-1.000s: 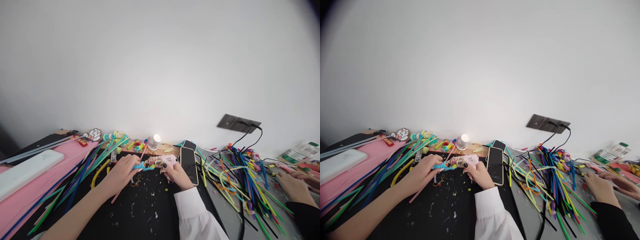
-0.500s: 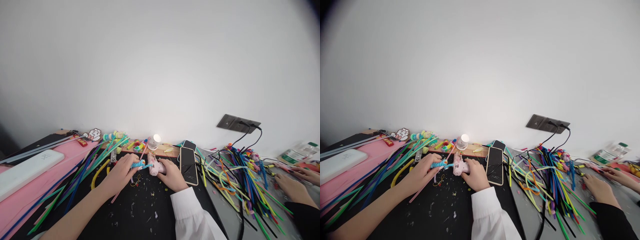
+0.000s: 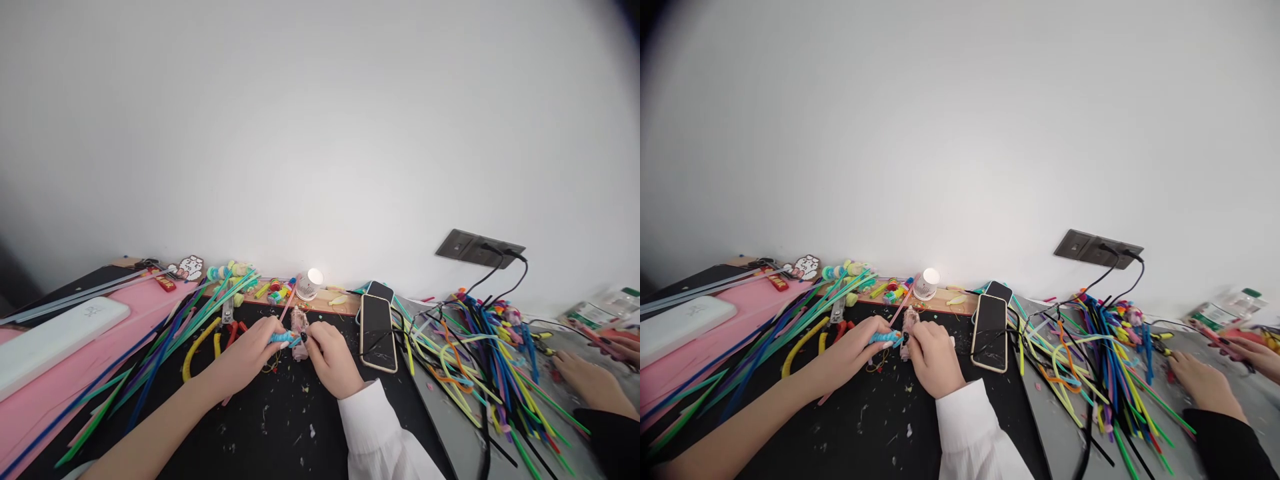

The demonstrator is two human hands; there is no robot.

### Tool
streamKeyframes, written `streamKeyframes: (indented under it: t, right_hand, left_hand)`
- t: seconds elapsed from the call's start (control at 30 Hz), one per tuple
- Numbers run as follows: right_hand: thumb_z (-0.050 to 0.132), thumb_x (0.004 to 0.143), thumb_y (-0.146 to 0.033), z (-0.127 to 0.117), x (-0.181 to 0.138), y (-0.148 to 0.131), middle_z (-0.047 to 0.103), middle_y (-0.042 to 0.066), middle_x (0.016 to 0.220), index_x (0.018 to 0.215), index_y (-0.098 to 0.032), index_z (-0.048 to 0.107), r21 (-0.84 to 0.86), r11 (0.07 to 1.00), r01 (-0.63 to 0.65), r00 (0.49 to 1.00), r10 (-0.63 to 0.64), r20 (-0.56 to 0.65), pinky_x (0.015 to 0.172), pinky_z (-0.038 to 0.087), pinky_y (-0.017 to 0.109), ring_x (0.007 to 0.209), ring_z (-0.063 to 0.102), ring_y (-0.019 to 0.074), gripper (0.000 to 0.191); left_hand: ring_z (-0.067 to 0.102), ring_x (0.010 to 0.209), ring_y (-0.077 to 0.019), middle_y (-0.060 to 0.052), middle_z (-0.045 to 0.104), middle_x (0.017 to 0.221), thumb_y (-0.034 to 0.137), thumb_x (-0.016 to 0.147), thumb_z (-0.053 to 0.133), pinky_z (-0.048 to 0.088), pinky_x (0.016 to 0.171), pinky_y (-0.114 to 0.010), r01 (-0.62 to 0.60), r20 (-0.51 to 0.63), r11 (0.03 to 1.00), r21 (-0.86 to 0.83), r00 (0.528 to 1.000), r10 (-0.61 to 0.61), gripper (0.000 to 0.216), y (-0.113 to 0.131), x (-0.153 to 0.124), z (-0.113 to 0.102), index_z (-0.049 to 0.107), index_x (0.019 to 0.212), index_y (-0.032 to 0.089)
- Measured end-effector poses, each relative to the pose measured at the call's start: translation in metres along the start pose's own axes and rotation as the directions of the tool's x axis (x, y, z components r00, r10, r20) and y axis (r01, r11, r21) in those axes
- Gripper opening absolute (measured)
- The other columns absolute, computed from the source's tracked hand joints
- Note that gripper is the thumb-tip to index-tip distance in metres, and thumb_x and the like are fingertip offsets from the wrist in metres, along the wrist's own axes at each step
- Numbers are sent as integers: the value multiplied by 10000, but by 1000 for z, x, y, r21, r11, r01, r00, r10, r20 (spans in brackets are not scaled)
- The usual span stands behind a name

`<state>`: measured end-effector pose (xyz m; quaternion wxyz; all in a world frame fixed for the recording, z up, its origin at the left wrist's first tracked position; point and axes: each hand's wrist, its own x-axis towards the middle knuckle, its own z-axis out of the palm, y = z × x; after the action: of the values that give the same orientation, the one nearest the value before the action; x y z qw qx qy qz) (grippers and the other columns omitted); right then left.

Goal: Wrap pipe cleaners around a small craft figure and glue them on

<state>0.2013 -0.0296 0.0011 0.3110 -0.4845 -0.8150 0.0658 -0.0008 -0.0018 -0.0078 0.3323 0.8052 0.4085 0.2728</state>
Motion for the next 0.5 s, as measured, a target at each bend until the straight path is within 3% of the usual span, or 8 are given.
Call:
streamKeyframes:
  t: [0.5]
  right_hand:
    - [341,949,-166,7,1,-3,487,6,729,745,-209,439,77,996,45,998,-42,-43,630,341,248,672,467,155,230]
  left_hand:
    - [549,913,-206,-34,591,951,344,980,306,455,839,-339,-76,62,996,52,995,73,253,11,-5,-3,517,904,228]
